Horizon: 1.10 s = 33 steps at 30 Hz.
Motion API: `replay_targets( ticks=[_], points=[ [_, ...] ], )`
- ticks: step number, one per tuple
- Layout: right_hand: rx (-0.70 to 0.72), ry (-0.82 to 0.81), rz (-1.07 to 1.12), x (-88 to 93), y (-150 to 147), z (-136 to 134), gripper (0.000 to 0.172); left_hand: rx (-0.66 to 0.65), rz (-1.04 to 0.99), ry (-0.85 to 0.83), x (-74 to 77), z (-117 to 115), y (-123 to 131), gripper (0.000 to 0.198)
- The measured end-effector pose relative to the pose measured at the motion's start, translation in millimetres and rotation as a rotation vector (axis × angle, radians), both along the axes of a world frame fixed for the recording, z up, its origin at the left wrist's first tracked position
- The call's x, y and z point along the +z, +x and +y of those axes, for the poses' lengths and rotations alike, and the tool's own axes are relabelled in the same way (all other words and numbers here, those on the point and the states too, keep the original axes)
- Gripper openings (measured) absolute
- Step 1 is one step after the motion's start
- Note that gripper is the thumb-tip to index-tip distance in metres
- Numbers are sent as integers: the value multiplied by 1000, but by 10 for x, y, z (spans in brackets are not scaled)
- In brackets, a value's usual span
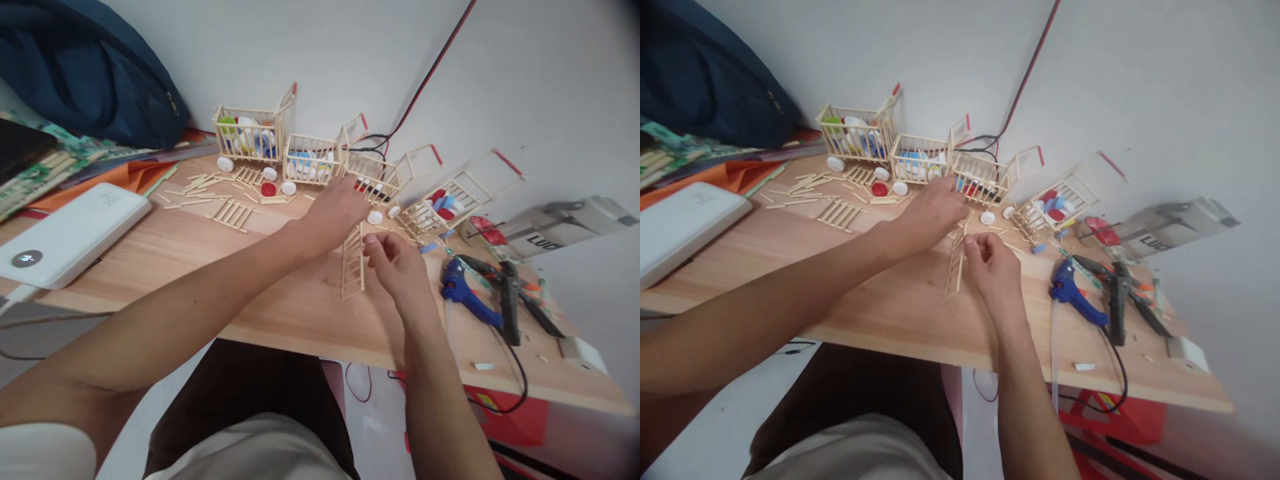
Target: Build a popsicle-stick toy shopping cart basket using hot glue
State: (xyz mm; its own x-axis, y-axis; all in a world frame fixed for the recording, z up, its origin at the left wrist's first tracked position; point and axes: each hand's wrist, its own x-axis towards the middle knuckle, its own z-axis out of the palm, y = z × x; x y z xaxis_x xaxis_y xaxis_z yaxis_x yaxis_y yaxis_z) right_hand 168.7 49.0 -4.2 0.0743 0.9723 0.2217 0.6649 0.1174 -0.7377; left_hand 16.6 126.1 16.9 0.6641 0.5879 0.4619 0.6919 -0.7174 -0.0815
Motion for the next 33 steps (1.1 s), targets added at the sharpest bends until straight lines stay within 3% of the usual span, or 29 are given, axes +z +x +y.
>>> replay_targets(
  ticks=[7,33],
  points=[
    [-51,-18,49,-48,-82,218,30,-17,16,-12,-21,55,-8,24],
    [35,-7,93,-96,-88,267,23,67,-12,-74,-2,-8,-58,23]
  ],
)
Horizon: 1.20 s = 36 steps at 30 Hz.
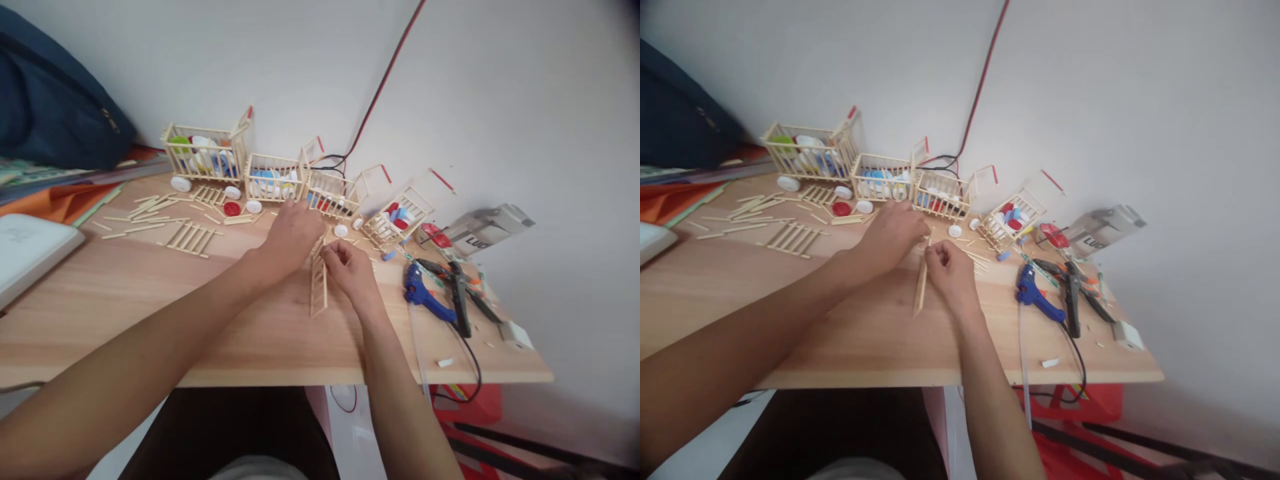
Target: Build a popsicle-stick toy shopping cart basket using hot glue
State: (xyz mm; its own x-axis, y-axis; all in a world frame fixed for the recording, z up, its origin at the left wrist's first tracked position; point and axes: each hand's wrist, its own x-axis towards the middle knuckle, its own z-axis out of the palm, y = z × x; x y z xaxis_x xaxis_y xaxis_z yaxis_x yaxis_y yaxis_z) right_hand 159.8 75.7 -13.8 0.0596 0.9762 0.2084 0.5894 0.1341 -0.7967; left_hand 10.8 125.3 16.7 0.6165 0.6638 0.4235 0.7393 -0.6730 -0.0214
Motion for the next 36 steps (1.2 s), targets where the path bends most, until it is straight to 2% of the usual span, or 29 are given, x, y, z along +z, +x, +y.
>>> replay_targets(
  ticks=[11,23,31,36],
  points=[
    [37,-11,-2,-23,51,7,26,28,-7,-130,133,-102,-4,24],
    [-1,-7,-23,-13,10,24,29,-4,-68,-60,29,-59,1,27],
    [-29,-10,-24,4,-16,27,27,55,20,-108,116,-83,60,26],
    [-10,-15,1,-29,7,52,28,44,26,-9,47,-51,49,26]
  ],
)
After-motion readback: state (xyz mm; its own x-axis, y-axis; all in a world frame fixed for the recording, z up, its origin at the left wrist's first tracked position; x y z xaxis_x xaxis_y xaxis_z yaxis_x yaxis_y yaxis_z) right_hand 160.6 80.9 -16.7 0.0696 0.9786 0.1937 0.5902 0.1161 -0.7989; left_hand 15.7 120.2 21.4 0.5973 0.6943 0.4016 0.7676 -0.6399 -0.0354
